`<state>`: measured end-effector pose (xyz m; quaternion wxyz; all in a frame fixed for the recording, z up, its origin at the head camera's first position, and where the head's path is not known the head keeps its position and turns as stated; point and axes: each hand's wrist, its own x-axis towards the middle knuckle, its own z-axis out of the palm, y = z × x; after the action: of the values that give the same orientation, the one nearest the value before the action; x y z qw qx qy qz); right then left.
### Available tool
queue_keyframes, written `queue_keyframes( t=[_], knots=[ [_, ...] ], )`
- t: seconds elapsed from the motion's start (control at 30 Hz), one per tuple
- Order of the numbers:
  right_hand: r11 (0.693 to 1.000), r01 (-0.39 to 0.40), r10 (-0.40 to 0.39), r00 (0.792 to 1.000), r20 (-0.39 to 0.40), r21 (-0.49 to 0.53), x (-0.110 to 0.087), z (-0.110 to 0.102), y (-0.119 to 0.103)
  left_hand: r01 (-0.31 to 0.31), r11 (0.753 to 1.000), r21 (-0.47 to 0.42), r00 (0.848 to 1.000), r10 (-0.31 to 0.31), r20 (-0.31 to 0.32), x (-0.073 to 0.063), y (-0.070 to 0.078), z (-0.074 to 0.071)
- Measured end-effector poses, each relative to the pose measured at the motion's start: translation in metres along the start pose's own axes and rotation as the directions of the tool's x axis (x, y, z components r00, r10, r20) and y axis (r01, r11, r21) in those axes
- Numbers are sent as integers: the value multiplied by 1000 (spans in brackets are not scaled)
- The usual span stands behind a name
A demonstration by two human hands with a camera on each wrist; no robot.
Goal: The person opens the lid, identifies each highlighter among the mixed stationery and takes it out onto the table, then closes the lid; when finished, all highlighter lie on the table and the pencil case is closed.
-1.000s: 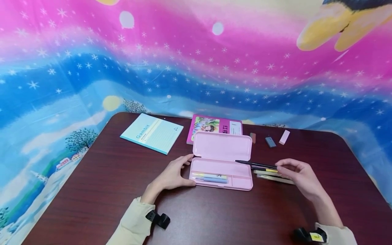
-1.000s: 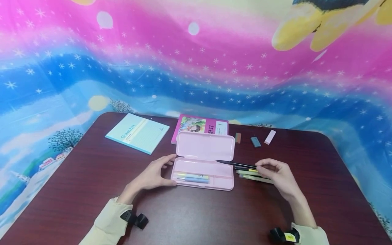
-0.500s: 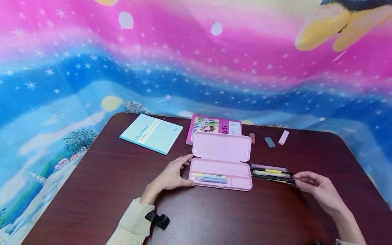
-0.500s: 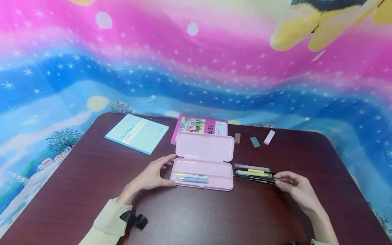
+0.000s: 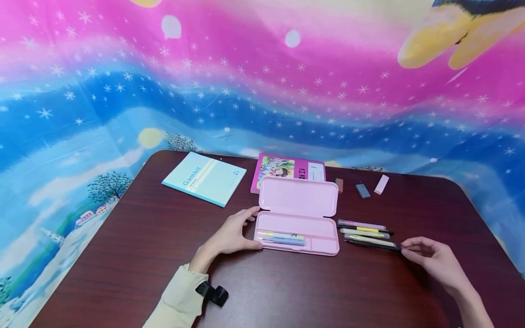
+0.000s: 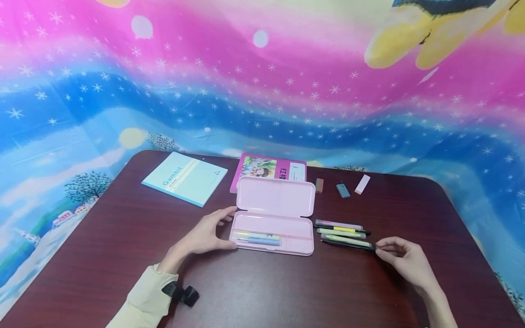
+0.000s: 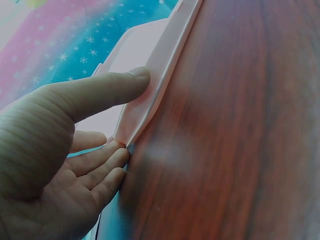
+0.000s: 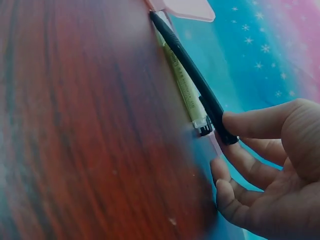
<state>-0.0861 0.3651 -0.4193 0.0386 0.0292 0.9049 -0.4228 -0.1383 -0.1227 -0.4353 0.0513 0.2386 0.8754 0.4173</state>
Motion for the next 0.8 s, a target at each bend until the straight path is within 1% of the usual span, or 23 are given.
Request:
queue_keyframes(
  t=[0.07,0.23,0.43,0.6,0.8],
  knots=[
    [999,-2,1,1000,-16,-43,1,1,0,7,1000,1,1000,-7,2,0,0,0],
    [994,4,-8,999,-36,-111,4,3,0,16,1000,-1,1000,-16,1,0,0,0],
    [974,7,-22,998,-64,-226,4,5,1,2,1000,-10,1000,-2,4,0,0,0],
    [962,9,-32,996,-81,-275,5,6,0,-7,1000,-9,1000,7,-3,0,0,-1],
    [950,-7,-26,995,-99,-313,6,5,-3,-2,1000,-10,1000,2,-1,0,0,0]
  ],
)
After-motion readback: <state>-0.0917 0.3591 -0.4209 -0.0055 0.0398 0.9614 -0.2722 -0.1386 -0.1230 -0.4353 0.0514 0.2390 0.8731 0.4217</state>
